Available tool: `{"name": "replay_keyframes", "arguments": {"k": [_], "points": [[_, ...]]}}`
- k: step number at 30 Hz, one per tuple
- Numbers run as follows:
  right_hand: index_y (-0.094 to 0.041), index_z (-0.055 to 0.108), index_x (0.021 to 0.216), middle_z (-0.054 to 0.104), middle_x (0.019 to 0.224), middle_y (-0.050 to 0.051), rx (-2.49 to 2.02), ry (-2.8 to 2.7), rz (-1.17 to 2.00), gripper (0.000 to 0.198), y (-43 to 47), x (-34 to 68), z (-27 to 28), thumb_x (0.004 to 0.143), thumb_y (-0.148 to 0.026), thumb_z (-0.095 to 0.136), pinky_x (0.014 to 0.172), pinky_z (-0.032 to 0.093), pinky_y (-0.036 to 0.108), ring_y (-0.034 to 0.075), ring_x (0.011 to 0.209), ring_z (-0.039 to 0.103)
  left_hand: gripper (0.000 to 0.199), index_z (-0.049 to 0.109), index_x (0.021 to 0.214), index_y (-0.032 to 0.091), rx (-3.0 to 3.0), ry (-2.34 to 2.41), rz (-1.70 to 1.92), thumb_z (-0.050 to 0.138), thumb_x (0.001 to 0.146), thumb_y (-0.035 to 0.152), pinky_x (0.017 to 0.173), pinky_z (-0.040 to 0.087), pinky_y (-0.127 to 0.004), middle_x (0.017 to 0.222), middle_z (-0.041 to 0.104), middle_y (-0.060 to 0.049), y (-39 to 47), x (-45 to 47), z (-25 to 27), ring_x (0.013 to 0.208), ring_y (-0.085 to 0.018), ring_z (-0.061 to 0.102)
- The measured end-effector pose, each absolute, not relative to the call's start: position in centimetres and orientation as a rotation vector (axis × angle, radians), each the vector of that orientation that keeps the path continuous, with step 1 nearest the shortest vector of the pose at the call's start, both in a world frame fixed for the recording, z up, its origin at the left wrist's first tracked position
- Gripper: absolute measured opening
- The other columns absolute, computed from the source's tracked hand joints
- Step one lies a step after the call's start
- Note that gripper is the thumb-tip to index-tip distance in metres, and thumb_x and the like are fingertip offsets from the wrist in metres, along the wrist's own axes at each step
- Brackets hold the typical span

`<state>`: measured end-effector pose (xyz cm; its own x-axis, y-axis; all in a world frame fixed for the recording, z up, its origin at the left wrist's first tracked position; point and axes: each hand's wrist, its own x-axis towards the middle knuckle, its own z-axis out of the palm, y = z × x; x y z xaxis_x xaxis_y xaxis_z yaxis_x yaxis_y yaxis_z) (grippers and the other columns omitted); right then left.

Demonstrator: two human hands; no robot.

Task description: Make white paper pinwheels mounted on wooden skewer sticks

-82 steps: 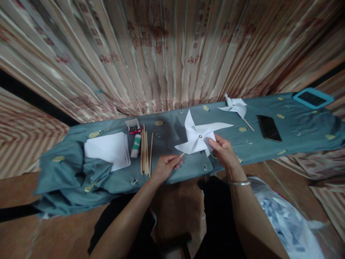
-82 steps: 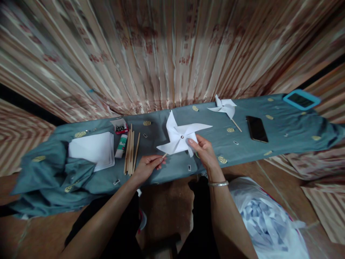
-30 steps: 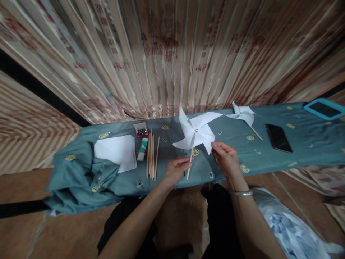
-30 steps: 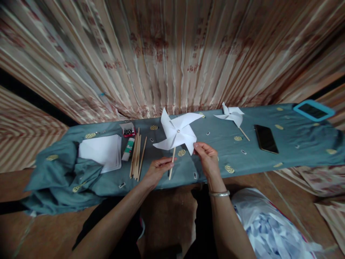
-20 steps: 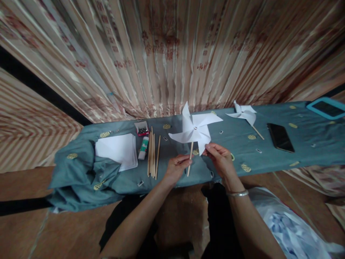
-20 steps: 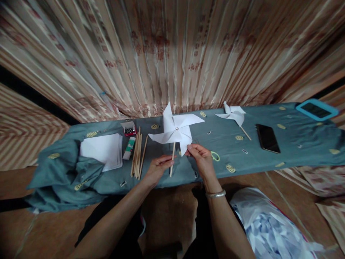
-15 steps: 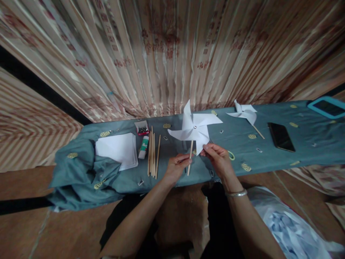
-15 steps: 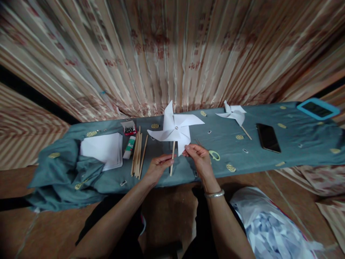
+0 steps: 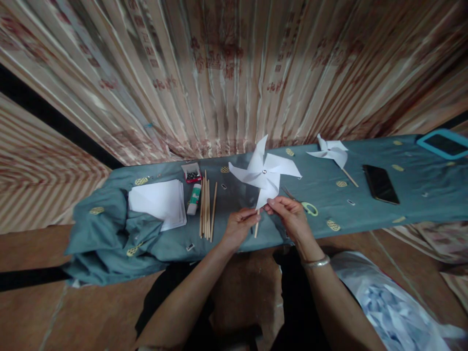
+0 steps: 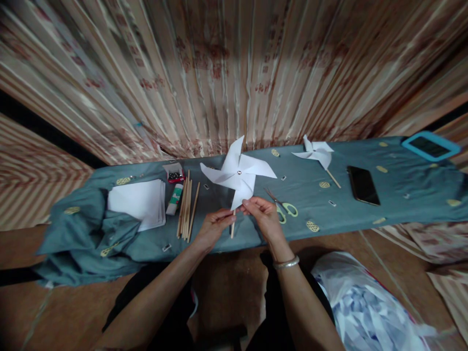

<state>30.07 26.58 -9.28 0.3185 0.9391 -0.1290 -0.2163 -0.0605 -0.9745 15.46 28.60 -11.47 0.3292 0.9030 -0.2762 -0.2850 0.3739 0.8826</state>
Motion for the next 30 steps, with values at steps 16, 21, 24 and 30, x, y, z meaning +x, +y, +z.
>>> {"name": "replay_keyframes", "arguments": {"k": [16,21,24,30], "points": [[-0.021,0.073,0.065,0.069,0.061,0.002,-1.328,-0.846,0.866,0.038,26.2,33.7,-8.9,0.07,-0.059,0.076,0.055,0.047,0.025,0.011,0.054,0.057,0.027,0.081,0.08,0.018,0.841,0.892,0.891,0.088,0.056,0.027,0.09,0.046,-0.033,0.089,0.075,-0.007,28.8,15.1,-11.1,0.09,-0.02,0.065],[-0.02,0.069,0.063,0.068,0.063,0.0,-1.245,-0.571,0.664,0.034,26.5,36.6,-8.9,0.061,-0.051,0.084,0.052,0.044,0.023,0.009,0.052,0.055,0.027,0.08,0.08,0.018,0.824,0.905,0.871,0.088,0.055,0.025,0.09,0.046,-0.033,0.09,0.076,-0.007,28.8,15.2,-11.2,0.088,-0.02,0.065],[-0.02,0.07,0.071,0.07,0.069,-0.001,-1.247,-0.525,0.54,0.031,26.8,37.3,-9.4,0.062,-0.046,0.084,0.061,0.048,0.025,0.011,0.061,0.062,0.027,0.08,0.082,0.019,0.85,0.907,0.856,0.087,0.057,0.025,0.09,0.046,-0.033,0.09,0.076,-0.007,28.7,15.3,-11.5,0.088,-0.019,0.066],[-0.022,0.074,0.092,0.076,0.093,0.003,-1.335,-0.59,0.503,0.036,26.8,37.2,-9.8,0.067,-0.047,0.081,0.086,0.05,0.032,0.016,0.089,0.069,0.031,0.081,0.084,0.019,0.867,0.897,0.827,0.087,0.056,0.03,0.09,0.048,-0.032,0.097,0.077,-0.009,28.8,15.5,-11.9,0.092,-0.021,0.067]]}}
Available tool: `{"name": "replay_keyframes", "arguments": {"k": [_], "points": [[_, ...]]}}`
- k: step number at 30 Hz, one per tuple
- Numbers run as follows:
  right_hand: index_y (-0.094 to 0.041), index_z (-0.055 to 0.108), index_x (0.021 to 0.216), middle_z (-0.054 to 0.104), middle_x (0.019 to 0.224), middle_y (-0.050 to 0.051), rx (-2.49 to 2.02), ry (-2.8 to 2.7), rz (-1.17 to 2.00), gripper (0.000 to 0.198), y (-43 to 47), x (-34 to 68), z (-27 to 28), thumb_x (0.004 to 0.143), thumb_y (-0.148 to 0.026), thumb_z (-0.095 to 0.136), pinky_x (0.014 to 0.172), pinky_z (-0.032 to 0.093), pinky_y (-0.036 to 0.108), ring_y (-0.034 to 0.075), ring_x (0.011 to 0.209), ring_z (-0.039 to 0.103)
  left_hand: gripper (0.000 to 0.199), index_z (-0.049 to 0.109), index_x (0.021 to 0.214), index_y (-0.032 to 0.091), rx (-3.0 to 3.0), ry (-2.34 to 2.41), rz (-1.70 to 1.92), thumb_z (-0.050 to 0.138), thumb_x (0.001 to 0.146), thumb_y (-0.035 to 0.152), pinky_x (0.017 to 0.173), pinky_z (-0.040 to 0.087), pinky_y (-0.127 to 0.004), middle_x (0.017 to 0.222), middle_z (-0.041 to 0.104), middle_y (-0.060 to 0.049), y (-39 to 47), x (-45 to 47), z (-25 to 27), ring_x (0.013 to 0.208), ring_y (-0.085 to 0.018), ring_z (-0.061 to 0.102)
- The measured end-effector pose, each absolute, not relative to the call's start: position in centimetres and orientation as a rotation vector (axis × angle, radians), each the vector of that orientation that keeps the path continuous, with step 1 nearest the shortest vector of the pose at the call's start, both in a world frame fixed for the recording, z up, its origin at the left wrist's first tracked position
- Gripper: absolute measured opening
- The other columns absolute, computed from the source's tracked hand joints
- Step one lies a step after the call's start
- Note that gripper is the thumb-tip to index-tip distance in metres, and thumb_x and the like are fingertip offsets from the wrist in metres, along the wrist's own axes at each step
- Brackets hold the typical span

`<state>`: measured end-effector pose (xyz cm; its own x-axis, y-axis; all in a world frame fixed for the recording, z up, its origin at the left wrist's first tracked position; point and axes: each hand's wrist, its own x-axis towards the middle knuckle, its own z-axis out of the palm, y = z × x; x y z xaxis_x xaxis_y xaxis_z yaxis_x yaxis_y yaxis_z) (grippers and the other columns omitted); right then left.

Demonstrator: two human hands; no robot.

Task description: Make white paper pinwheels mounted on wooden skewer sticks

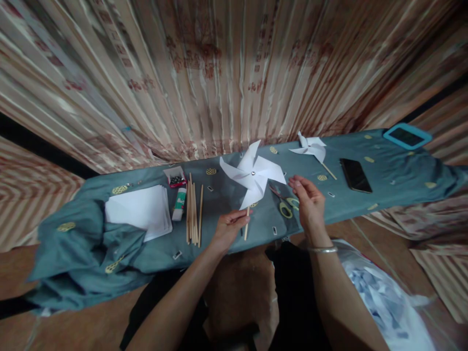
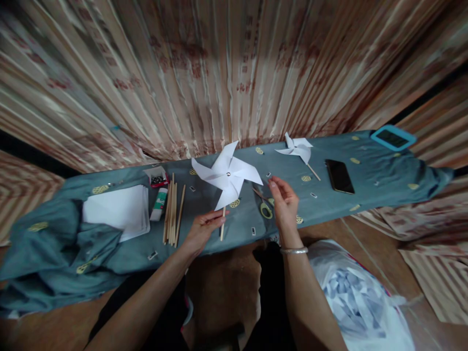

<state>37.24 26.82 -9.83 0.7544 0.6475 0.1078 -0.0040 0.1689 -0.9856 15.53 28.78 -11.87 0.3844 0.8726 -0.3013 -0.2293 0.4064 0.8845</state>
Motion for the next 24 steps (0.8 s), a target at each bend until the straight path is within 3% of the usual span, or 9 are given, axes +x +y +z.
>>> {"name": "replay_keyframes", "arguments": {"k": [5,11,24], "points": [[-0.023,0.074,0.098,0.076,0.104,0.004,-1.362,-0.662,0.574,0.039,26.8,37.0,-10.0,0.07,-0.05,0.078,0.096,0.048,0.035,0.019,0.099,0.067,0.033,0.081,0.085,0.019,0.901,0.905,0.787,0.087,0.055,0.033,0.089,0.048,-0.032,0.099,0.077,-0.009,28.8,15.7,-11.7,0.094,-0.022,0.066],[-0.024,0.074,0.101,0.075,0.108,0.003,-1.384,-0.668,0.637,0.039,26.8,37.1,-10.5,0.073,-0.051,0.075,0.094,0.048,0.033,0.017,0.098,0.066,0.033,0.081,0.085,0.019,0.953,0.915,0.759,0.086,0.056,0.034,0.083,0.048,-0.031,0.096,0.077,-0.009,28.9,15.8,-11.6,0.087,-0.02,0.066],[-0.025,0.076,0.091,0.076,0.081,0.0,-1.332,-0.681,0.651,0.033,26.7,37.0,-10.7,0.067,-0.047,0.081,0.078,0.054,0.032,0.017,0.077,0.069,0.038,0.08,0.088,0.018,0.992,0.903,0.752,0.086,0.057,0.038,0.09,0.048,-0.033,0.101,0.077,-0.009,28.9,15.7,-11.7,0.095,-0.023,0.067]]}}
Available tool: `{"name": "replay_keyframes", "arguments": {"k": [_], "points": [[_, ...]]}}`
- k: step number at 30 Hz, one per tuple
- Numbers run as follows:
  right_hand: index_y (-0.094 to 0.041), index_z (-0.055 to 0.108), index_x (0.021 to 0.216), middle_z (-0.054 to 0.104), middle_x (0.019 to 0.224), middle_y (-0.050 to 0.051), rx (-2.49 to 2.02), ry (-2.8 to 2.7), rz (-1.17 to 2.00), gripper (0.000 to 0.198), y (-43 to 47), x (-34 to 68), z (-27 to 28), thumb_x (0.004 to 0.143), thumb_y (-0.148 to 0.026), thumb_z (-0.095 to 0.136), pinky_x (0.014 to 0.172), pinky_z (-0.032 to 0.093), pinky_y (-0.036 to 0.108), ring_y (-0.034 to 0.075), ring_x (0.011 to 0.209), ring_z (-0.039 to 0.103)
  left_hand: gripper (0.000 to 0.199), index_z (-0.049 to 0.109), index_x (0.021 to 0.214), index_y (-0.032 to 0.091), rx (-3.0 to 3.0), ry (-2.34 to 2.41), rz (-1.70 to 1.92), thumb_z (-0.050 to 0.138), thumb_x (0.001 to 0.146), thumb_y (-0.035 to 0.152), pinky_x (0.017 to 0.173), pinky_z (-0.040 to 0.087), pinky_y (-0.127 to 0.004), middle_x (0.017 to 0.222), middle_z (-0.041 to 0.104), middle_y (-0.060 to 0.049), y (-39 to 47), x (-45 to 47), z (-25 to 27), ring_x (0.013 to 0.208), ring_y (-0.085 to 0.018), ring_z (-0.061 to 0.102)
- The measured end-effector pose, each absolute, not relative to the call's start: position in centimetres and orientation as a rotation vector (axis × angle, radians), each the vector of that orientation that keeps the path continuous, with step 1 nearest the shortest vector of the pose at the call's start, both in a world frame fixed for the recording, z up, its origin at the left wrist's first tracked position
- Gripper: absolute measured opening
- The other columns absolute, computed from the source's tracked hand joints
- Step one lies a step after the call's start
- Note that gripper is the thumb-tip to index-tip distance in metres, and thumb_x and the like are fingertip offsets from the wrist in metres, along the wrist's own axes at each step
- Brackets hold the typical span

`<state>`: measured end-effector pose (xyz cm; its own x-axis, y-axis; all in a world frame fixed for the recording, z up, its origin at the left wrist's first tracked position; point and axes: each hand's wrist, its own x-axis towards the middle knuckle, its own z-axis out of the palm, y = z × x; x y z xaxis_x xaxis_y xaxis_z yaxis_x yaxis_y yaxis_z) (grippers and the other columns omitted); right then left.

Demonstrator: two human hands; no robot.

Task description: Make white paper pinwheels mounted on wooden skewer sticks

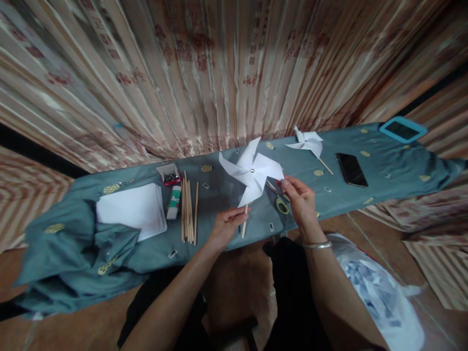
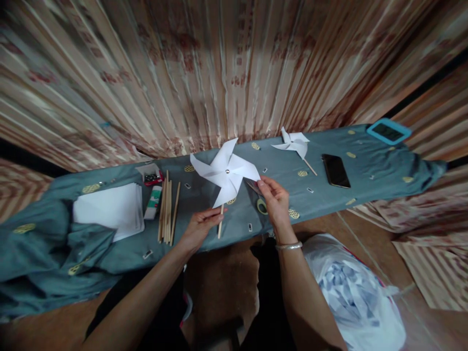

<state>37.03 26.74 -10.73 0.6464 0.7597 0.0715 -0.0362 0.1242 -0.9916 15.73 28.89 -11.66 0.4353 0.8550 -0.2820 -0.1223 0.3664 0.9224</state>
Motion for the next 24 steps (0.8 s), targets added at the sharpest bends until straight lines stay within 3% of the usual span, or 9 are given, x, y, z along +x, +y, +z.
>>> {"name": "replay_keyframes", "arguments": {"k": [12,20,24], "points": [[-0.021,0.075,0.078,0.076,0.072,0.001,-1.276,-0.652,0.678,0.031,26.8,36.6,-10.6,0.064,-0.048,0.083,0.078,0.057,0.034,0.016,0.067,0.07,0.036,0.08,0.09,0.017,1.02,0.892,0.772,0.085,0.061,0.037,0.087,0.049,-0.032,0.098,0.077,-0.01,29.0,15.5,-12.2,0.092,-0.022,0.066],[-0.023,0.076,0.09,0.075,0.08,0.0,-1.255,-0.641,0.642,0.032,26.8,36.6,-9.5,0.065,-0.041,0.083,0.069,0.054,0.026,0.012,0.069,0.066,0.032,0.08,0.091,0.017,1.029,0.859,0.766,0.084,0.063,0.033,0.086,0.05,-0.031,0.098,0.077,-0.009,28.7,15.3,-12.1,0.091,-0.02,0.067],[-0.022,0.075,0.079,0.072,0.07,-0.003,-1.276,-0.631,0.61,0.027,27.0,36.8,-9.7,0.06,-0.037,0.086,0.065,0.052,0.027,0.011,0.061,0.062,0.031,0.08,0.091,0.018,1.049,0.858,0.73,0.083,0.064,0.032,0.084,0.049,-0.031,0.095,0.076,-0.009,28.6,15.3,-12.2,0.088,-0.02,0.066]]}}
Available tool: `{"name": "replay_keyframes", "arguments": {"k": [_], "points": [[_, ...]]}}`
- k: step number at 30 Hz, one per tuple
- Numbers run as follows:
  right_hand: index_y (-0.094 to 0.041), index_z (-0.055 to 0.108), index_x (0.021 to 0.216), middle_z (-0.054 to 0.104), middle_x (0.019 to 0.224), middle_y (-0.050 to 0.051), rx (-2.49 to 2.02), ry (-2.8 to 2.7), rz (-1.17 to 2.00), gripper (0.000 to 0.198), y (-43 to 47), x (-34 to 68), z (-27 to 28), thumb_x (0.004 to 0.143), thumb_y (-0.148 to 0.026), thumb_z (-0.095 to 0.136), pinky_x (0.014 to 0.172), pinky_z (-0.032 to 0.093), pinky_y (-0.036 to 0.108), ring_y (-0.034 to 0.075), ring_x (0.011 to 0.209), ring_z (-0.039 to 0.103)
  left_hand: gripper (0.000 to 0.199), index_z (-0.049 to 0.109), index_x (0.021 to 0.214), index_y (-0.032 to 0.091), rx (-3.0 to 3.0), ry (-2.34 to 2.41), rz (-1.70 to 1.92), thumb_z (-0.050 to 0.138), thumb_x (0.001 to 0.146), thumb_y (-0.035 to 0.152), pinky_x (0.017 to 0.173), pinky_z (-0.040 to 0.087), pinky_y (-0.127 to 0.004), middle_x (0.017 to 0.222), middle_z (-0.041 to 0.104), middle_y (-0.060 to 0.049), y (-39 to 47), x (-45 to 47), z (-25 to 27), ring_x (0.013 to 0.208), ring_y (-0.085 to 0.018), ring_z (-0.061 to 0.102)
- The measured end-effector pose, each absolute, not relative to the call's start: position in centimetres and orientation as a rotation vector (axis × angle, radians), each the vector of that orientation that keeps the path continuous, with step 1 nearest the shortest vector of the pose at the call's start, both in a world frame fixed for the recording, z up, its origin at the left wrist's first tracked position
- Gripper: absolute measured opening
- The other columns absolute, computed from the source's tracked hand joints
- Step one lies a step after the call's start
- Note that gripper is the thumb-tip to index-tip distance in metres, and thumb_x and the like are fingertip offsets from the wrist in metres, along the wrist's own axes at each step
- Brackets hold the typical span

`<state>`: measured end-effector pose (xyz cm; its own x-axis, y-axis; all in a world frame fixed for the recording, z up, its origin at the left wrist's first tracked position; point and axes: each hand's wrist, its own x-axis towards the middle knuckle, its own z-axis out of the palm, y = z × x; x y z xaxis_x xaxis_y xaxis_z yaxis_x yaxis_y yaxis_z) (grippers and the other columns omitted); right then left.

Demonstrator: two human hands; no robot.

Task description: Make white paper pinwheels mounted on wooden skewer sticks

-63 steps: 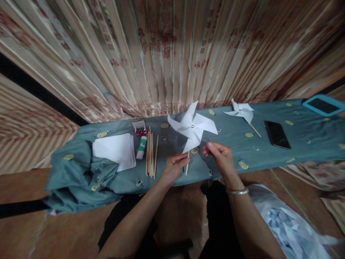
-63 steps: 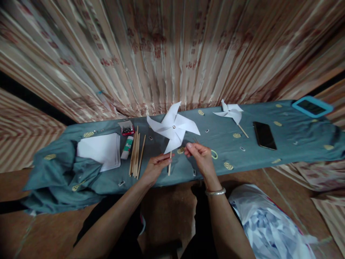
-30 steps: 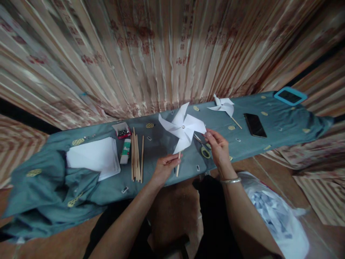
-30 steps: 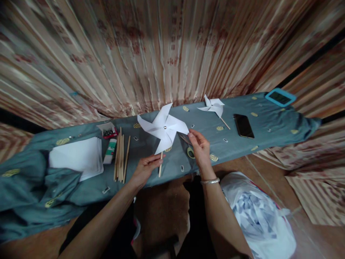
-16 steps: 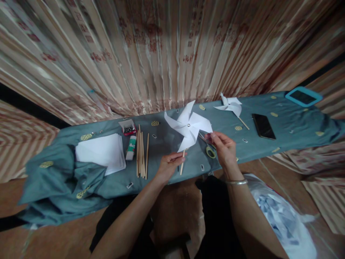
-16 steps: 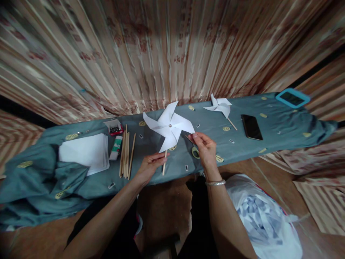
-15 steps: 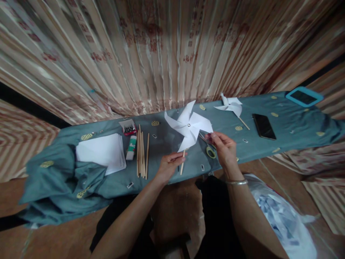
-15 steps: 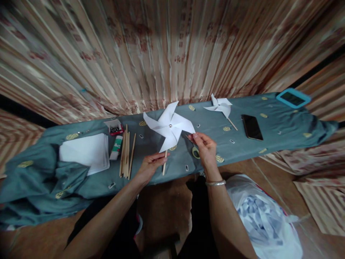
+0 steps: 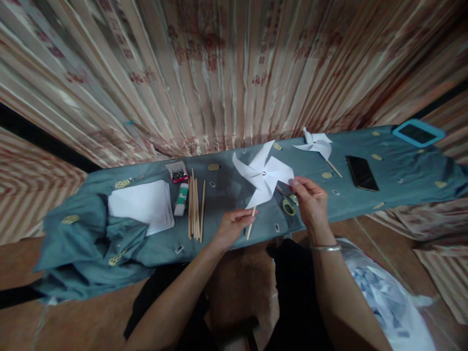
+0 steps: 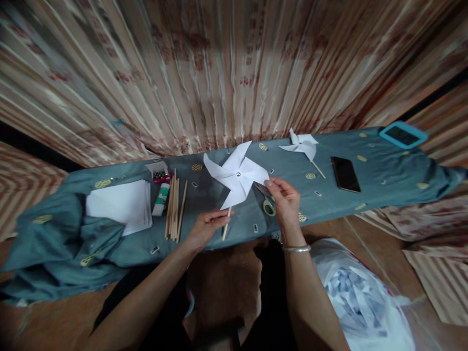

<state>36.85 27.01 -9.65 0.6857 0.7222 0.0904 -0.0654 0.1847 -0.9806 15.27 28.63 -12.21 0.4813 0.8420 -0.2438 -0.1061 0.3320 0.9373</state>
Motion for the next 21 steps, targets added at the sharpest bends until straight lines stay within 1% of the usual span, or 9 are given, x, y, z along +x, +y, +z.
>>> {"name": "replay_keyframes", "arguments": {"k": [3,7,12,16,21], "points": [[-0.021,0.073,0.073,0.071,0.066,-0.003,-1.285,-0.594,0.619,0.027,27.1,36.7,-9.8,0.057,-0.038,0.087,0.065,0.053,0.028,0.013,0.061,0.065,0.03,0.08,0.09,0.019,1.056,0.857,0.742,0.082,0.064,0.032,0.086,0.049,-0.031,0.096,0.076,-0.009,28.7,15.2,-12.2,0.09,-0.021,0.066],[-0.021,0.073,0.07,0.07,0.062,-0.003,-1.278,-0.561,0.68,0.029,27.0,36.2,-9.6,0.053,-0.039,0.089,0.065,0.054,0.028,0.014,0.06,0.066,0.028,0.081,0.089,0.019,1.066,0.863,0.756,0.082,0.064,0.033,0.085,0.049,-0.031,0.097,0.076,-0.009,28.8,15.2,-12.3,0.091,-0.021,0.065],[-0.022,0.074,0.071,0.072,0.065,-0.002,-1.304,-0.599,0.724,0.026,26.7,35.8,-9.5,0.057,-0.04,0.087,0.069,0.053,0.028,0.013,0.061,0.066,0.03,0.081,0.089,0.019,1.068,0.875,0.777,0.082,0.063,0.036,0.079,0.048,-0.029,0.088,0.075,-0.007,28.9,15.2,-12.2,0.082,-0.018,0.063],[-0.022,0.075,0.07,0.073,0.066,-0.002,-1.309,-0.645,0.771,0.023,26.3,35.3,-9.2,0.06,-0.04,0.086,0.072,0.052,0.026,0.012,0.064,0.064,0.032,0.081,0.086,0.019,1.022,0.861,0.789,0.084,0.06,0.037,0.078,0.048,-0.03,0.086,0.075,-0.007,28.9,15.2,-11.9,0.08,-0.017,0.063],[-0.023,0.074,0.069,0.072,0.064,0.0,-1.354,-0.71,0.78,0.025,26.1,34.4,-9.1,0.061,-0.045,0.084,0.069,0.052,0.03,0.015,0.063,0.063,0.029,0.081,0.086,0.018,1.024,0.889,0.808,0.083,0.062,0.034,0.079,0.049,-0.029,0.083,0.074,-0.006,29.0,15.1,-11.5,0.079,-0.017,0.063]]}}
